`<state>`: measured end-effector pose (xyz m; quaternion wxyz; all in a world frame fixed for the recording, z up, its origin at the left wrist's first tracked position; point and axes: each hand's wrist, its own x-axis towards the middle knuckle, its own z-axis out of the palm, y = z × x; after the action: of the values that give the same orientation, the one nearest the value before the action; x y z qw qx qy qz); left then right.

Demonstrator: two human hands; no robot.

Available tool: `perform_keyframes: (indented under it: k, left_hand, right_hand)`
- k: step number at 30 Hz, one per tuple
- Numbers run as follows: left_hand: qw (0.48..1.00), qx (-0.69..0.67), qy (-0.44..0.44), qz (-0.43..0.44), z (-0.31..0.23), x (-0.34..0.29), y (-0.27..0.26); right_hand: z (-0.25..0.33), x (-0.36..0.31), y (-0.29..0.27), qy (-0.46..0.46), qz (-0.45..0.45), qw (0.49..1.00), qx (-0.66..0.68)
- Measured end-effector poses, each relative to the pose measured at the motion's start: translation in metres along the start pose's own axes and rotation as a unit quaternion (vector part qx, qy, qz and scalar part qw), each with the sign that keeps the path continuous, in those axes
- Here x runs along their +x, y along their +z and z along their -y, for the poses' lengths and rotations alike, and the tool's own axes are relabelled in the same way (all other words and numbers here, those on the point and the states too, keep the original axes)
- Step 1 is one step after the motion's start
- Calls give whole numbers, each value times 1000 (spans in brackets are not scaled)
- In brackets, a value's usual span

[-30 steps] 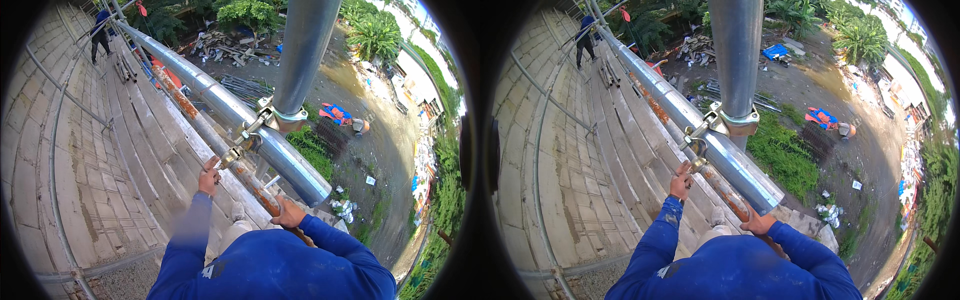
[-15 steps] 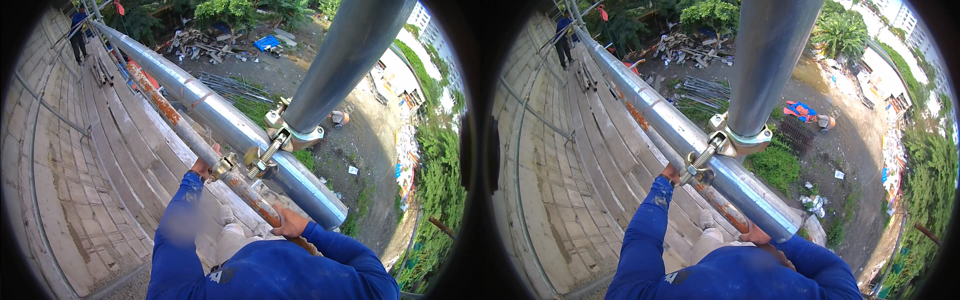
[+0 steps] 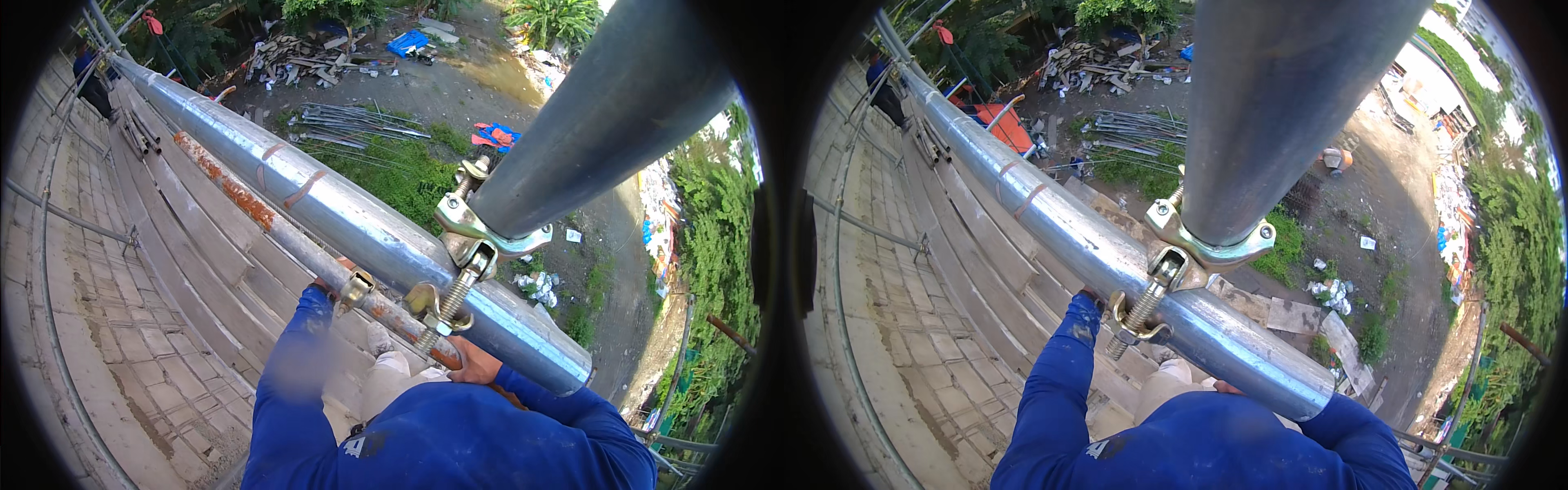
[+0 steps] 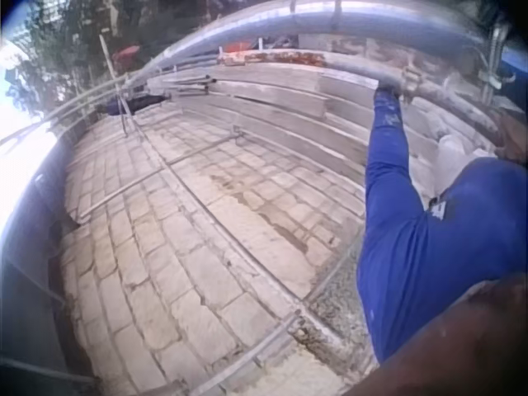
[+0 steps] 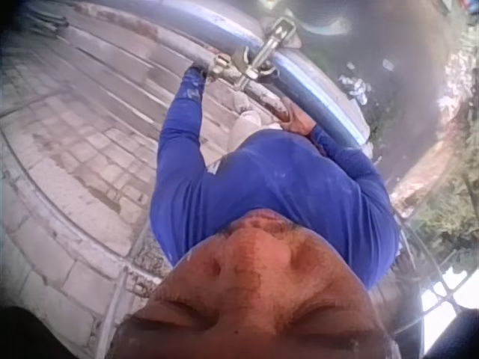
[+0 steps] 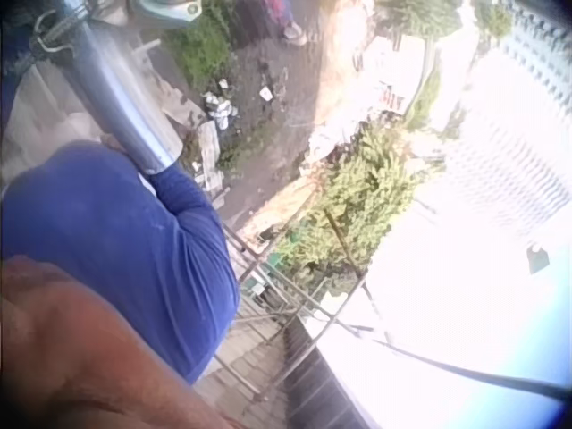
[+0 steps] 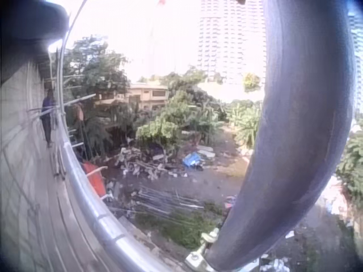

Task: The person is assembling a metal scaffolding structure on an elevated platform. They repeatedly position metal poles into clamps and tighten the fasteners using a spanner to secure the framework.

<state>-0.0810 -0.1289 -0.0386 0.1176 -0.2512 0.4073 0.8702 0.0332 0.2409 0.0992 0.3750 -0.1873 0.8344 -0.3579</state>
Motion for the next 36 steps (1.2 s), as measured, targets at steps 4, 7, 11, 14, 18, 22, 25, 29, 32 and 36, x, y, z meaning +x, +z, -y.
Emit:
perform_keyframes:
  k: [4, 7, 11, 14, 18, 22, 25, 29, 32, 36]
  left_hand:
    - [1000, -8, 1, 9, 9, 1, 1]
    - [1000, -15, 1, 22, 9, 1, 5]
    - [999, -14, 0, 46, 2, 1, 14]
    - [998, -9, -4, 63, -9, -2, 18]
    - [998, -12, -6, 64, -5, -12, 15]
    - [999, -17, 7, 30, -6, -45, 35]
    - [999, 9, 27, -21, 24, -41, 11]
    - [997, 0, -27, -75, 46, -50, -14]
    - [995, 40, -57, -73, 42, -64, -11]
    - [993, 18, -27, -117, 27, -71, -8]
  right_hand:
    - [-14, 9, -9, 93, 159, 981, -62]
    - [-12, -2, -7, -35, 51, 992, -113]
    - [-7, 5, -8, 72, 98, 985, -121]
    - [-29, 8, 2, 81, 82, 991, -75]
    - [-16, 15, -8, 93, 125, 986, -57]
    - [-44, 7, 4, 61, 75, 990, -100]
    - [-44, 7, 6, 23, 41, 990, -134]
    - [4, 22, -19, 73, 129, 978, -148]
    - [-5, 13, -8, 40, 64, 984, -162]
    - [5, 12, -11, -25, 36, 996, -77]
